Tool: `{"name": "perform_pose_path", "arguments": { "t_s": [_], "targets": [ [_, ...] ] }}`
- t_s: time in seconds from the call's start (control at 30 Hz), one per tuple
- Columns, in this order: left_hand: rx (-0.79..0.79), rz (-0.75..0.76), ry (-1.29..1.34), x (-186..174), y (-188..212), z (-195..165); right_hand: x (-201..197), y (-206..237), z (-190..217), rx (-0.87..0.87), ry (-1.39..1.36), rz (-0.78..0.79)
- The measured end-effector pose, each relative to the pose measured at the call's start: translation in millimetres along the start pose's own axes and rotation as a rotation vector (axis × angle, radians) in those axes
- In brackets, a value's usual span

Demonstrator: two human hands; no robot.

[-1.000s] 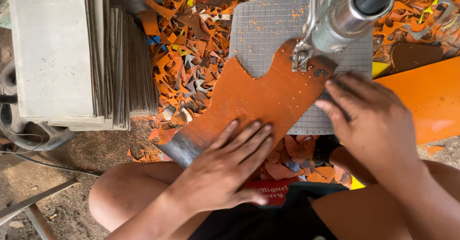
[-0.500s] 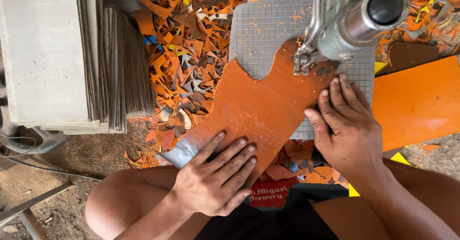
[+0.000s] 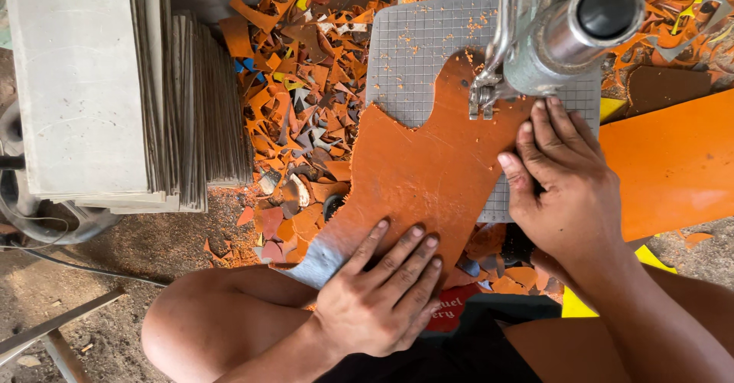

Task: The person uses a vertical cutting machine to cut an orange leather sheet into a curved shape. They guide the material with both hands along a grid mat, repeatedly repositioning the sheet to follow the cut path. Cut leather scraps accumulate around the workspace.

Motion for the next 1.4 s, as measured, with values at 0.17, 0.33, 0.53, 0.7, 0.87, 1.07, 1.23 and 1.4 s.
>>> {"name": "perform_pose_path", "arguments": {
  "t_s": [0.17,0.33,0.53,0.7,0.87,1.07,1.23,1.4],
  "targets": [
    [-0.017,-0.004,-0.004,7.1,-7.4,-11.3,3.4,-5.5,-11.1,0.002,-0.004,0.002],
    [-0.026,-0.025,-0.021,14.4,-12.0,-16.4,5.5,-7.4,-17.1,0.003,-0.024,-0.003],
    [-0.058,-0.044,-0.060,27.4,-18.5,-26.3,7.9,-15.2,-22.8,-0.018,-0.020,-0.002],
    [-0.069,-0.081,-0.102,33.4,-26.1,-32.9,7.3,-21.5,-24.6,-0.046,-0.026,-0.019],
    [-0.102,-0.093,-0.104,41.2,-34.3,-39.0,6.4,-27.5,-26.4,-0.064,-0.056,-0.016],
    [-0.142,-0.133,-0.101,51.8,-46.4,-49.6,2.9,-39.8,-22.9,-0.097,-0.066,-0.030],
    [-0.160,-0.178,-0.058,61.9,-59.7,-61.7,-3.0,-52.6,-17.2,-0.144,-0.079,-0.038],
    [-0.201,-0.199,0.005,69.1,-74.3,-68.4,0.0,-62.6,-22.4,-0.148,-0.097,-0.027]
  ]
}}
Point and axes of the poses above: each hand's wrist, its own y-axis away from the middle knuckle, its own x-axis out of the palm, z = x × y, the point moved 7 cm from there along -y, towards the middle knuckle, and after that the axes turned 8 degrees about x, right-handed, at the moved point
